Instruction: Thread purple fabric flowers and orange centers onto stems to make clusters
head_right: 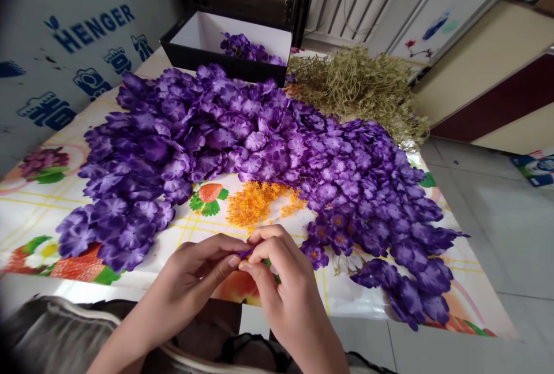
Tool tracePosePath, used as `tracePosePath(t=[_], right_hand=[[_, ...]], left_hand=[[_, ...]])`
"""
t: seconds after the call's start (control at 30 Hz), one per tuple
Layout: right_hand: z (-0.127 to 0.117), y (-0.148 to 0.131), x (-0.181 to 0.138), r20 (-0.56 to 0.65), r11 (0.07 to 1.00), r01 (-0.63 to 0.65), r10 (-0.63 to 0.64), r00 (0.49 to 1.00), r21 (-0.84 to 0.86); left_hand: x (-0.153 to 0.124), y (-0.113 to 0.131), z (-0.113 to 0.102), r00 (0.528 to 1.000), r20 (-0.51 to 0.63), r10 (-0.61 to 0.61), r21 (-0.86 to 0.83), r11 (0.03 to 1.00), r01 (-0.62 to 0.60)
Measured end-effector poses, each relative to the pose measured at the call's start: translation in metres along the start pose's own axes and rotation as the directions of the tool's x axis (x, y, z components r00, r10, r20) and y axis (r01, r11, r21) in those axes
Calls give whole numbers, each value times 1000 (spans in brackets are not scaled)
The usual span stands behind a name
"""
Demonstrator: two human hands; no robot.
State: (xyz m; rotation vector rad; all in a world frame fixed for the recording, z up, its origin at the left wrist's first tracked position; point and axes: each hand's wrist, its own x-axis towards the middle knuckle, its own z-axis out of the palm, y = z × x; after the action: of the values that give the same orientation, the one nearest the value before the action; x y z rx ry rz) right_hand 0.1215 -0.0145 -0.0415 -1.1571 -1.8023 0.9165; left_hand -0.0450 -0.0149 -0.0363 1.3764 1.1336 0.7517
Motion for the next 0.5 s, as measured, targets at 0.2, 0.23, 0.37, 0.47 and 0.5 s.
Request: tracePosePath(t=[0.2, 0.23, 0.37, 0.47, 0.5], right_hand=[[2, 3, -6, -10, 981, -170, 172, 985, 94], [2, 3, -7, 7, 975, -196, 197, 980, 106], [1, 4, -5, 98, 955, -248, 234, 967, 163], [3, 9, -1, 80, 934, -268, 256, 963, 235], [4, 11, 1, 69, 929, -271, 262, 963, 253]], left_hand=[[-4, 2, 0, 999, 10, 32, 24, 999, -32], [-5, 2, 0, 999, 19, 38, 30, 999, -38], [-6, 1, -1, 997, 21, 75, 71, 995, -76], [3, -6, -6, 981, -133, 141, 199, 973, -113], [9, -9, -9, 956, -219, 194, 288, 949, -127]])
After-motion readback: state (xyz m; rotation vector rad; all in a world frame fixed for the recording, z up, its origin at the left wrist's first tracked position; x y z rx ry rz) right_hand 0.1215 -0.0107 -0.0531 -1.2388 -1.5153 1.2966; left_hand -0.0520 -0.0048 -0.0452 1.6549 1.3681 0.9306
